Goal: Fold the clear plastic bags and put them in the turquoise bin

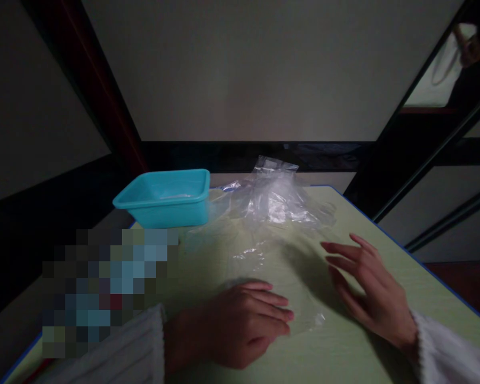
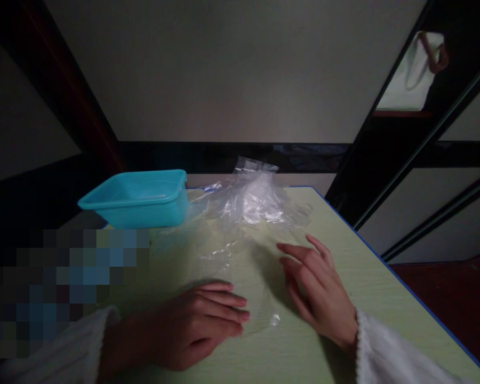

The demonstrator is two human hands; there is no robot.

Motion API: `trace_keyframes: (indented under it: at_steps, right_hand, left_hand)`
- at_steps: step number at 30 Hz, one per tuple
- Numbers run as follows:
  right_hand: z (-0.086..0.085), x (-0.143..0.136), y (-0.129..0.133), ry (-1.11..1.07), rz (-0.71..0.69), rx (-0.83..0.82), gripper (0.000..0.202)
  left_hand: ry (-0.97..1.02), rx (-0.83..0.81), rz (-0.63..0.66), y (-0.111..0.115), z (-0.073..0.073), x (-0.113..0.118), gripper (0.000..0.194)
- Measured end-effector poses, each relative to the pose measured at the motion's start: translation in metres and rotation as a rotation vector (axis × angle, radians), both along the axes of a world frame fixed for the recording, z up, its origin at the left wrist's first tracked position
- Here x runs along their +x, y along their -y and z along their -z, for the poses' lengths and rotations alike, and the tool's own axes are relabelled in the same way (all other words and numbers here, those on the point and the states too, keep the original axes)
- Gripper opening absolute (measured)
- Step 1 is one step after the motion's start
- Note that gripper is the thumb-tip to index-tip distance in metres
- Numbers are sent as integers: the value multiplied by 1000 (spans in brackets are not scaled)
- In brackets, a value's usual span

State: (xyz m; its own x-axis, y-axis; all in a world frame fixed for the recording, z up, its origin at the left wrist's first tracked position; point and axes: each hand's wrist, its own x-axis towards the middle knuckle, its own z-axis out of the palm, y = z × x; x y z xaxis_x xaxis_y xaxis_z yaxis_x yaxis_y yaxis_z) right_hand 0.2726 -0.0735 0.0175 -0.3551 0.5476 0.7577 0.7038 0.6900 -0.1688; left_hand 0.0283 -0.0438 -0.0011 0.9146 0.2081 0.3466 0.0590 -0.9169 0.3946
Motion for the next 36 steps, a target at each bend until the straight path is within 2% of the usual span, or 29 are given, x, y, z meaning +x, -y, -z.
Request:
trace_keyframes:
  at_steps: [1, 2, 3, 5, 6, 9, 11, 13, 15, 17, 21, 25, 28, 30, 33, 36]
  right_hand:
    - [-3, -5, -10, -228, 75, -87, 23]
    - [-6, -11, -19, -486, 81, -180, 21]
    - [-8, -18, -27, -690, 37, -316, 17]
    - [-9, -31, -41, -835, -104, -489, 11]
    - [-8, -36, -44, -769, -140, -489, 9]
    - [-2, -44, -45, -230, -305, -433, 12]
    - [2, -46, -38, 84, -442, -453, 20]
    - [4, -48, -31, 247, -524, -513, 25]
    - [3, -50, -27, 322, -545, -559, 27]
    - [2, -51, -26, 344, -508, -588, 28]
    - [5, -47, -36, 311, -336, -617, 34]
    - [14, -36, -48, 308, -132, -548, 37]
    - [21, -28, -55, 300, 55, -483, 38]
    - [23, -25, -58, 299, 147, -459, 37]
    - [21, -25, -58, 299, 187, -438, 35]
    - [14, -31, -53, 266, 89, -429, 33]
  left_hand:
    - [11, 0, 8, 1, -1, 0, 25]
    - [21, 0, 15, 1, -1, 0, 23]
    - [32, 2, 22, 2, -2, 1, 22]
    - [28, -4, 33, 3, -3, 1, 20]
    - [18, -13, 44, 3, -3, 1, 18]
    - [-8, -64, 61, 2, 1, 0, 16]
    - [4, -105, 81, 2, 5, -1, 15]
    - [2, -157, 101, 2, 8, -2, 13]
    - [-16, -212, 120, 2, 9, -2, 15]
    - [-31, -270, 130, 3, 7, -3, 18]
    - [-56, -364, 118, 6, 1, -2, 26]
    - [-60, -348, 142, 6, -4, -2, 26]
    - [-41, -336, 156, 8, -8, -4, 18]
    - [-37, -339, 141, 12, -10, -7, 22]
    - [-32, -344, 105, 16, -13, -11, 28]
    - [-23, -349, 80, 18, -11, -11, 27]
